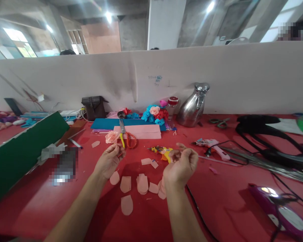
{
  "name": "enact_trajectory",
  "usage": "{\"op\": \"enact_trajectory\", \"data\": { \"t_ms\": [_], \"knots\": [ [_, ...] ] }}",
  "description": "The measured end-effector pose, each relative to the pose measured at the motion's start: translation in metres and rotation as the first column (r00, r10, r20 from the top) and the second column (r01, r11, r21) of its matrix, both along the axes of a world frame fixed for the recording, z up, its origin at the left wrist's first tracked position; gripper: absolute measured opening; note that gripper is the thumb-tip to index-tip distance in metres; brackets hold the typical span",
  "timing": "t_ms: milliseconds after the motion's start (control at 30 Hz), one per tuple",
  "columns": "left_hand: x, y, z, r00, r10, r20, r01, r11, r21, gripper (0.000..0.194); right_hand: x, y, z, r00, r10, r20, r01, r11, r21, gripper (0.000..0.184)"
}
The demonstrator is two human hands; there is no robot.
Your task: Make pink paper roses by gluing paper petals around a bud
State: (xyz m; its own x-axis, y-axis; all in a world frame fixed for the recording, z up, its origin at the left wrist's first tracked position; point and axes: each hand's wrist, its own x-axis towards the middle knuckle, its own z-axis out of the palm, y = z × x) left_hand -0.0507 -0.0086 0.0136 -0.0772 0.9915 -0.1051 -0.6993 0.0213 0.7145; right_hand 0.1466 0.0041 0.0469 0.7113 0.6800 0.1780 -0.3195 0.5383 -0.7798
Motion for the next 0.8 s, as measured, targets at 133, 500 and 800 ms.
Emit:
{"op": "enact_trajectory", "data": {
  "t_ms": [133, 500, 800],
  "knots": [
    [0.002, 0.001, -0.001, 0.997, 0.049, -0.067, -0.049, 0.999, -0.008, 0.021, -0.010, -0.001, -0.008, 0.976, 0.166, 0.142, -0.161, 0.986, -0.046, 0.016],
    [0.013, -0.009, 0.002, 0.993, -0.006, -0.117, 0.009, 1.000, 0.027, 0.016, -0.059, -0.028, -0.026, 0.374, 0.620, 0.690, -0.479, 0.766, -0.429, 0.020],
    [-0.014, -0.001, 0.015, 0.979, 0.174, 0.105, -0.185, 0.977, 0.102, 0.014, -0.050, -0.029, -0.020, 0.163, 0.496, 0.853, -0.318, 0.845, -0.431, 0.022]
  ]
}}
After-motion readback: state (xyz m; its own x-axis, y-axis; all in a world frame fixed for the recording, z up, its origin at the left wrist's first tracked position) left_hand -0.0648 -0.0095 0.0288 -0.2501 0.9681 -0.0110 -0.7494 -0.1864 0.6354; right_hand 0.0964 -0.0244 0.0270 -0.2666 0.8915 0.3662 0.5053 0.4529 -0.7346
